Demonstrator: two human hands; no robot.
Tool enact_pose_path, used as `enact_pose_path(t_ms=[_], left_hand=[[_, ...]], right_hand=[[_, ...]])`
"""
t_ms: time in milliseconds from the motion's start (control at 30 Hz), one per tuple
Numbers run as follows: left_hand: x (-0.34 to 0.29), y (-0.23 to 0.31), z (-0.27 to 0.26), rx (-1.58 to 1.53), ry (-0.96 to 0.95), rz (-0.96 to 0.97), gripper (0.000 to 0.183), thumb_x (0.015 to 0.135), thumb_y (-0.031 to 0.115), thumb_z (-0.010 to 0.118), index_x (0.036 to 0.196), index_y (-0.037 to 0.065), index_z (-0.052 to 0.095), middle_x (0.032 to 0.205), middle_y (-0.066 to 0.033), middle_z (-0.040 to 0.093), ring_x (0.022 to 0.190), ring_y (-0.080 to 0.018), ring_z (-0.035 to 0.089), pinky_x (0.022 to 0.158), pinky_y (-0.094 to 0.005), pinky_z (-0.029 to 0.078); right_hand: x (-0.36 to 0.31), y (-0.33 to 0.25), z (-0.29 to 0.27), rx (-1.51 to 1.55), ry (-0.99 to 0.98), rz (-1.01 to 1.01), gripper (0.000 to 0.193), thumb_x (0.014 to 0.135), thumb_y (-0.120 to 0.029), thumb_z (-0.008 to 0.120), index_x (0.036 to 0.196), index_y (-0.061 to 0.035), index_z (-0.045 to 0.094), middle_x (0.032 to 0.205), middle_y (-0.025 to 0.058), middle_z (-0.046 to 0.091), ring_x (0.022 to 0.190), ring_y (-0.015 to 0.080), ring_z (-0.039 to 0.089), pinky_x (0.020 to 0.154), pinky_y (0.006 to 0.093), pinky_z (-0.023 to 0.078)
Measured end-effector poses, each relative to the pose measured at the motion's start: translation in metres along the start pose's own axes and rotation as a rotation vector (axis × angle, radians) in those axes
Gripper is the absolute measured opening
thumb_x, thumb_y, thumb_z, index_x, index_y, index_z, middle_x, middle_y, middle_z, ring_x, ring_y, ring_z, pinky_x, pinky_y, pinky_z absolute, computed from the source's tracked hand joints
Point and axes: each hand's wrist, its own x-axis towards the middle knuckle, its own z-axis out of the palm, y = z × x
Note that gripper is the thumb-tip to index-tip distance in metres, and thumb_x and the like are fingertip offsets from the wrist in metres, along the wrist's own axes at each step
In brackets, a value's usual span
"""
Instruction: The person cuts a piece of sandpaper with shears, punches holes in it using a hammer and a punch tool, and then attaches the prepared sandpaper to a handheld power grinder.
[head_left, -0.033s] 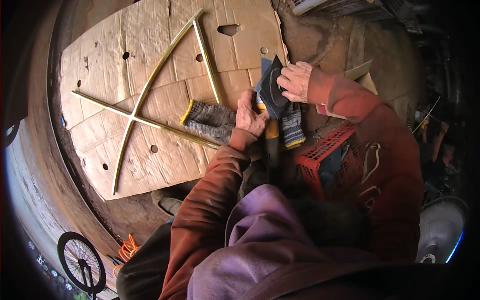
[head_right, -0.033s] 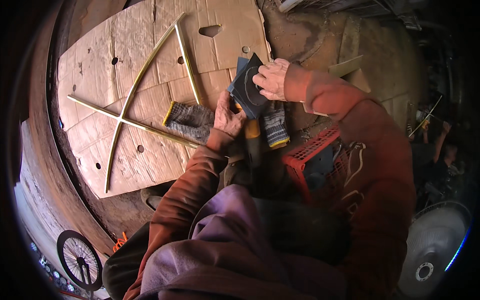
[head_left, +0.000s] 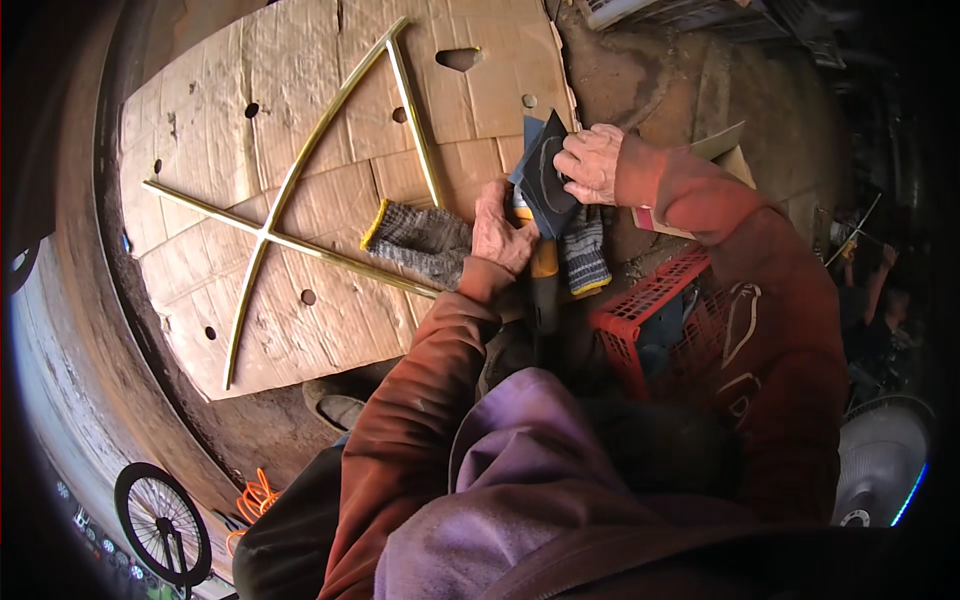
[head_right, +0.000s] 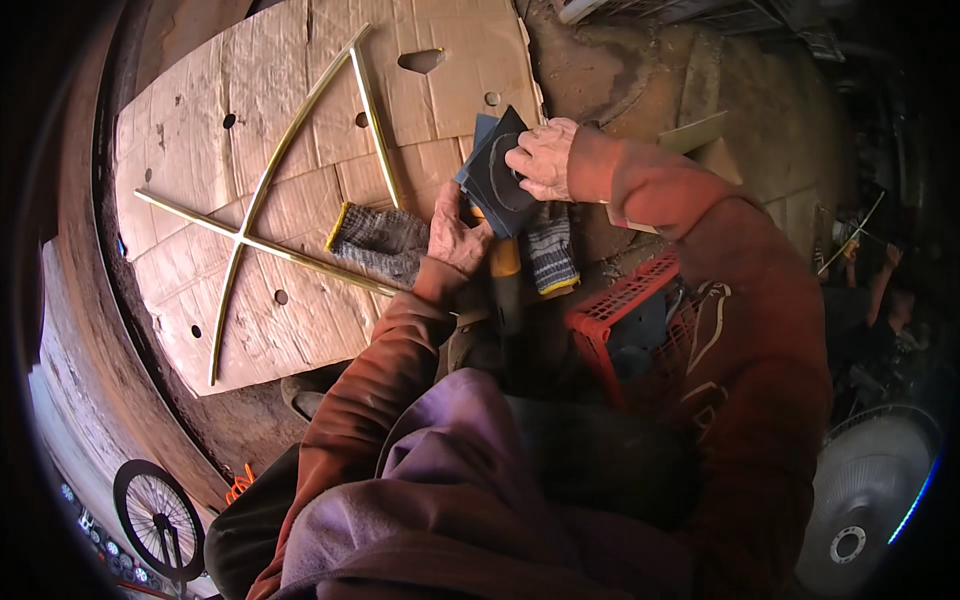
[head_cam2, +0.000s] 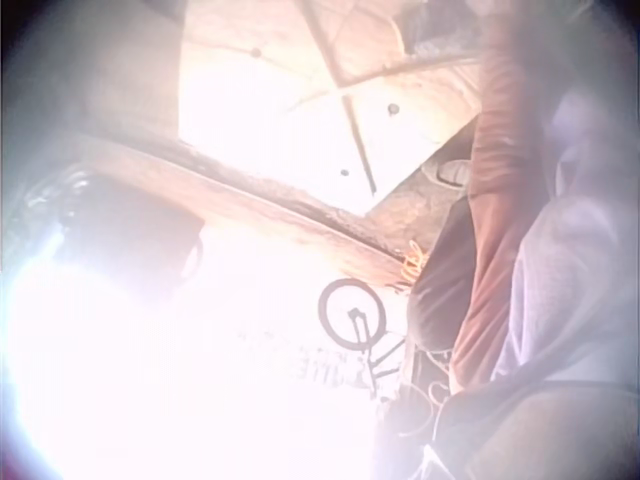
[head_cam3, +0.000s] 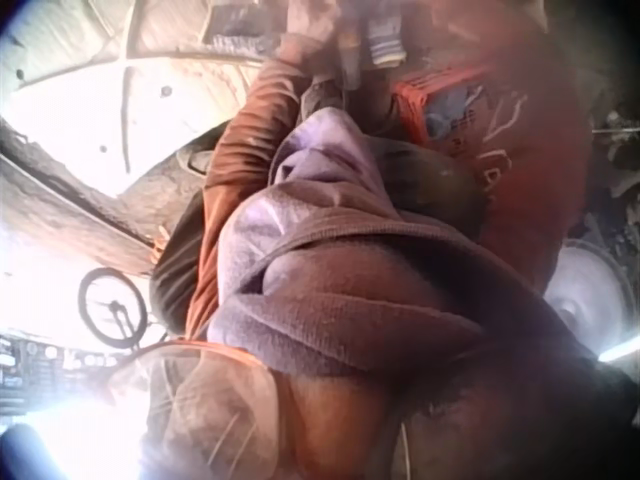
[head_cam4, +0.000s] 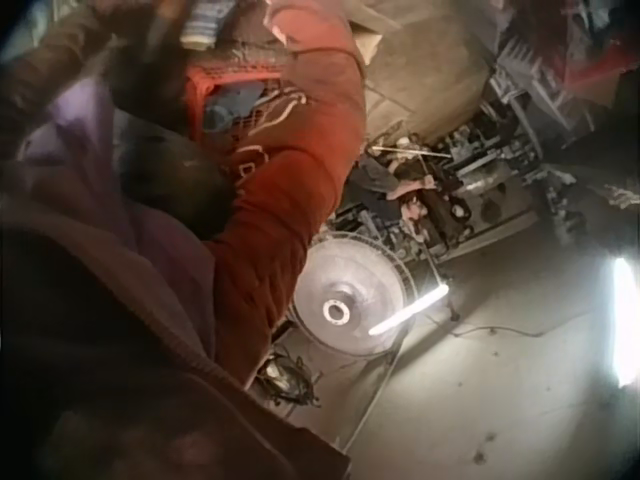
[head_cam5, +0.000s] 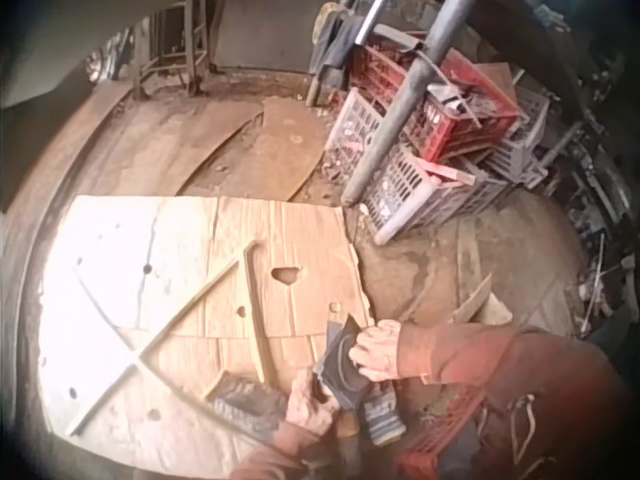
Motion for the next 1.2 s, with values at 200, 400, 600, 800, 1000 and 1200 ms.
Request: enact_pose_path(t_ms=[200, 400, 600, 800, 1000, 1200], left_hand=[[0.001, 0.001, -0.001, 0.094, 0.039, 0.077, 0.060, 0.074, 0.023, 0.079, 0.121, -0.001, 0.051, 0.110, -0.0214, 0.059, 0.107, -0.0357, 0.056, 0.091, -0.0395, 0.046], [0.000, 0.022, -0.009, -0.202, -0.098, 0.012, 0.052, 0.078, 0.010, 0.070, 0.125, -0.001, 0.050, 0.115, -0.0144, 0.063, 0.107, -0.0234, 0.060, 0.094, -0.0347, 0.046], [-0.007, 0.022, -0.051, -0.240, -0.163, -0.033, 0.045, 0.079, -0.001, 0.055, 0.125, -0.003, 0.053, 0.114, -0.0111, 0.065, 0.100, -0.0200, 0.062, 0.090, -0.0309, 0.049], [0.029, 0.066, -0.105, -0.511, 0.106, -0.168, 0.037, 0.087, 0.011, 0.056, 0.121, -0.003, 0.059, 0.107, -0.0128, 0.067, 0.095, -0.0200, 0.066, 0.078, -0.0305, 0.054], [0.109, 0.081, -0.087, 0.077, -0.287, -0.115, 0.032, 0.092, 0.025, 0.059, 0.113, 0.002, 0.066, 0.108, -0.0087, 0.066, 0.094, -0.0178, 0.065, 0.076, -0.0303, 0.053], [0.136, 0.072, -0.065, -0.002, -0.374, -0.252, 0.024, 0.086, 0.020, 0.069, 0.102, 0.002, 0.070, 0.091, -0.0046, 0.070, 0.082, -0.0139, 0.064, 0.073, -0.0281, 0.051]], right_hand=[[0.000, -0.003, 0.004, 0.093, -0.059, 0.073, 0.029, 0.085, -0.031, 0.063, 0.099, -0.0093, 0.051, 0.094, 0.0119, 0.057, 0.090, 0.0316, 0.061, 0.079, 0.0448, 0.047], [-0.020, -0.020, 0.041, 0.639, 0.568, 0.449, 0.047, 0.082, -0.032, 0.072, 0.115, -0.0041, 0.051, 0.097, 0.0119, 0.060, 0.089, 0.0270, 0.061, 0.082, 0.0406, 0.047], [-0.005, -0.045, 0.066, 1.196, 0.738, 0.563, 0.049, 0.081, -0.017, 0.075, 0.122, 0.0001, 0.054, 0.104, 0.0118, 0.064, 0.094, 0.0204, 0.061, 0.087, 0.0346, 0.049], [0.012, -0.047, 0.051, 0.977, 0.799, 0.562, 0.044, 0.078, -0.010, 0.074, 0.115, 0.0021, 0.054, 0.104, 0.0183, 0.063, 0.098, 0.0310, 0.062, 0.088, 0.0368, 0.049], [0.018, -0.043, 0.042, 0.941, 0.772, 0.647, 0.039, 0.080, -0.012, 0.073, 0.112, 0.0022, 0.056, 0.102, 0.0188, 0.063, 0.095, 0.0299, 0.063, 0.086, 0.0360, 0.049], [0.034, -0.039, 0.033, 0.913, 0.836, 0.635, 0.038, 0.078, -0.011, 0.075, 0.109, 0.0008, 0.058, 0.103, 0.0187, 0.063, 0.096, 0.0335, 0.062, 0.084, 0.0370, 0.049]])
